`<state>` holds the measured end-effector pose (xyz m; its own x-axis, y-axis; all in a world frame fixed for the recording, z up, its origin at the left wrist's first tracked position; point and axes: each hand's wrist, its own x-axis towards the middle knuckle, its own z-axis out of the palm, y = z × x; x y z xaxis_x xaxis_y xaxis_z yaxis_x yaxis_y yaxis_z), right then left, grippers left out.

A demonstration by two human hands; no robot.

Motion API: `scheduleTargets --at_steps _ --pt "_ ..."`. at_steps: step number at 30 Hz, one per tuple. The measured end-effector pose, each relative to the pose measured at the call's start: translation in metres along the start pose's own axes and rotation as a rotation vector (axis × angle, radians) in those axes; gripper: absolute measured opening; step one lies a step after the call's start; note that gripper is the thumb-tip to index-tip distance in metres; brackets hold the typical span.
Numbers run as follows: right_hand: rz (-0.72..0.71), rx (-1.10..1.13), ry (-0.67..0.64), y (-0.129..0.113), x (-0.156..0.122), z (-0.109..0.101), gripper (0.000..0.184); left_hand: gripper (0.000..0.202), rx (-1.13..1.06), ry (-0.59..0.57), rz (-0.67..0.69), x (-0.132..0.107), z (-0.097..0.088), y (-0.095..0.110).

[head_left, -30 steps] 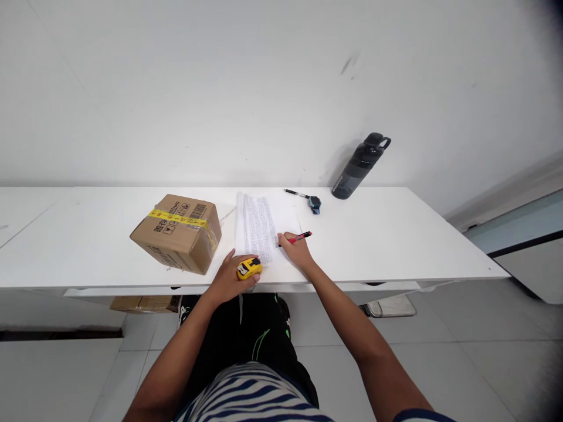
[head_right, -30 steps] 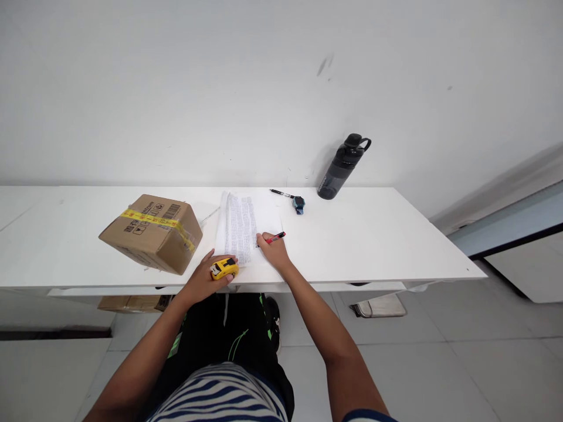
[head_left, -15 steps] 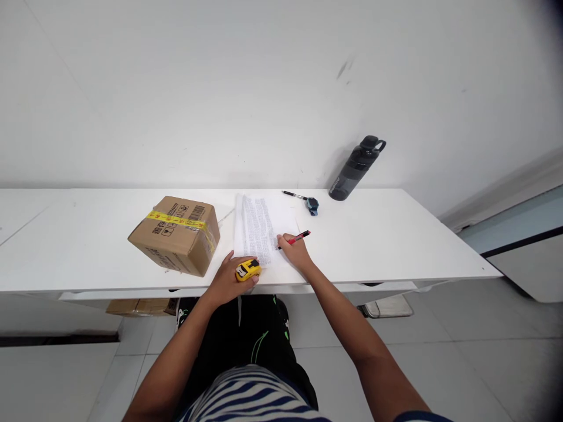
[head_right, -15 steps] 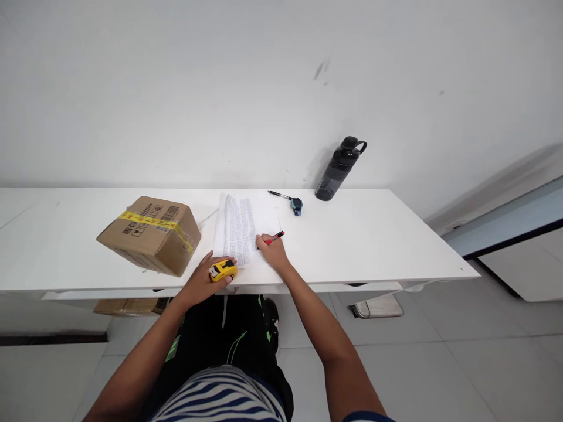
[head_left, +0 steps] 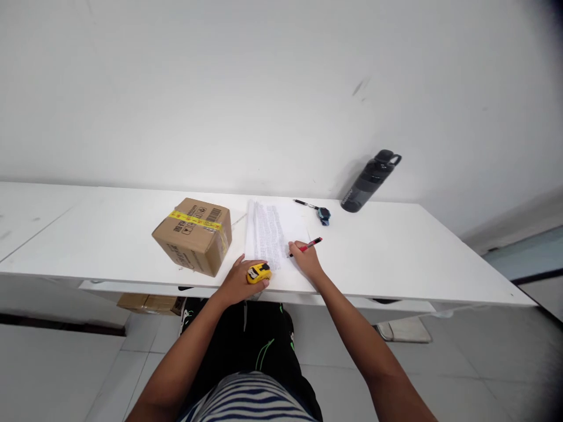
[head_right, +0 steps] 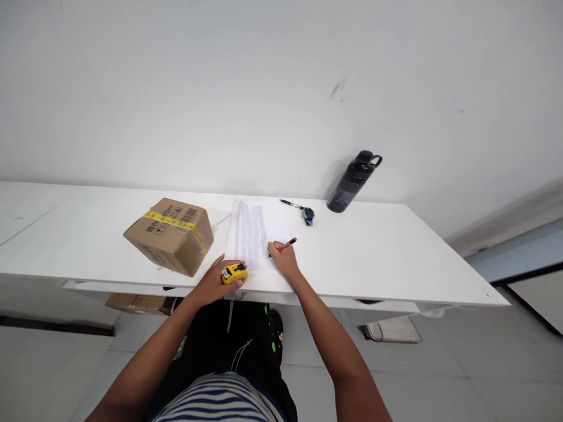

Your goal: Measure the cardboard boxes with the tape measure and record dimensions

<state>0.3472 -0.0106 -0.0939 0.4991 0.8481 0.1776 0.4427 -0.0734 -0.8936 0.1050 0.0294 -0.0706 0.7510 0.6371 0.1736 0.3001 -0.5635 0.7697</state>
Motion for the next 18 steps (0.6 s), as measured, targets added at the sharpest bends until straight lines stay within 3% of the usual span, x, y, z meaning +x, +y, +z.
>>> scheduleTargets --at_steps 7,12,15,18 --pt "0.0 -0.009 0.001 0.002 -0.008 0.001 0.042 0.05 0.012 -0.007 -0.027 -0.008 0.001 0.011" --pt "-0.096 -0.201 0.217 0.008 -0.011 0.005 0.041 0.058 -0.01 0.073 -0.049 -0.015 0.01 0.008" --pt "-0.105 -0.348 0.262 0.012 -0.007 0.012 0.048 0.064 -0.04 0.066 0.036 -0.028 0.01 0.019" --pt "-0.085 -0.313 0.258 -0.001 -0.005 0.019 0.067 0.073 -0.065 0.067 0.164 -0.046 -0.004 0.039"
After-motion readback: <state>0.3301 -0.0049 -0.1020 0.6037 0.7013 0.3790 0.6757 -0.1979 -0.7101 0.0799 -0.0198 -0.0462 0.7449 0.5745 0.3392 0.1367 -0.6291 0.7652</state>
